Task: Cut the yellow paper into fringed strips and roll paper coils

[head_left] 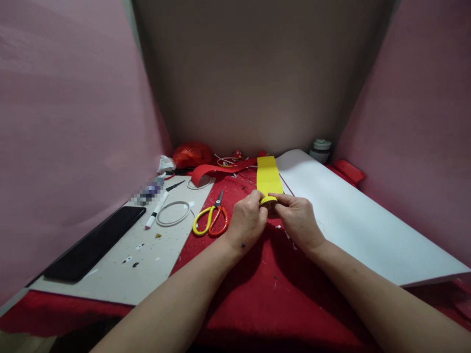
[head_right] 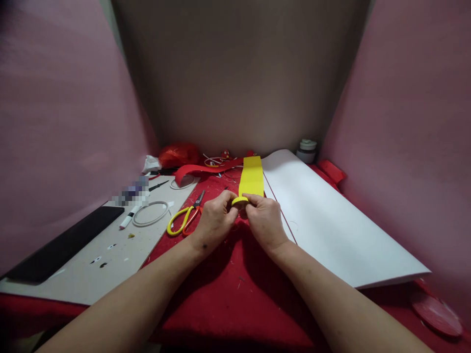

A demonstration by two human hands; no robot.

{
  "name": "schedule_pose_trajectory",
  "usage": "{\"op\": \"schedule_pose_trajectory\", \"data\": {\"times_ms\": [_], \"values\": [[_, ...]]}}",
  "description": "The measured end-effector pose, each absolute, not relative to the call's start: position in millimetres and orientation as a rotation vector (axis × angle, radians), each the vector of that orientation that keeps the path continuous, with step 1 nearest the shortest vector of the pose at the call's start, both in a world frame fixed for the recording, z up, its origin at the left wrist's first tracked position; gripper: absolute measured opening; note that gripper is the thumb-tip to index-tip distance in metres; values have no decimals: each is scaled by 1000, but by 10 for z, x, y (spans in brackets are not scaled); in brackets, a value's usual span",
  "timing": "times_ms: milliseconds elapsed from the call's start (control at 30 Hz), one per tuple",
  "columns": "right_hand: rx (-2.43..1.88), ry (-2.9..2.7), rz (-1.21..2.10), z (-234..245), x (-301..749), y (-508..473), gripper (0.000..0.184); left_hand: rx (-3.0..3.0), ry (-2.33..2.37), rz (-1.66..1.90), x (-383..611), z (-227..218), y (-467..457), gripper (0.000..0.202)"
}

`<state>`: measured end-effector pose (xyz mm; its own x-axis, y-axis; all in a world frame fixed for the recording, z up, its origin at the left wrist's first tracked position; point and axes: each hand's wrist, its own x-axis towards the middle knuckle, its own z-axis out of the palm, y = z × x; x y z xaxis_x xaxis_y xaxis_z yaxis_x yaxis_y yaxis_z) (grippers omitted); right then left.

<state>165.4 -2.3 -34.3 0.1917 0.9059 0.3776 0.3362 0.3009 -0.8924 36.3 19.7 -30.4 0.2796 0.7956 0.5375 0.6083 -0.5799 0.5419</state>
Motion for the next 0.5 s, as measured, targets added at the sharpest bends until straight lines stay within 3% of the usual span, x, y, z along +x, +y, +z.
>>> {"op": "schedule_pose_trajectory", "data": {"times_ms": [400, 500], "values": [[-1345, -1480, 324, -325, 1626, -39, 34, 2358, 1312, 1168, 349, -295, 203, 12], [-1299, -1454, 391, -342, 1630, -32, 35, 2308, 1310, 1186, 346, -284, 207, 12]]}}
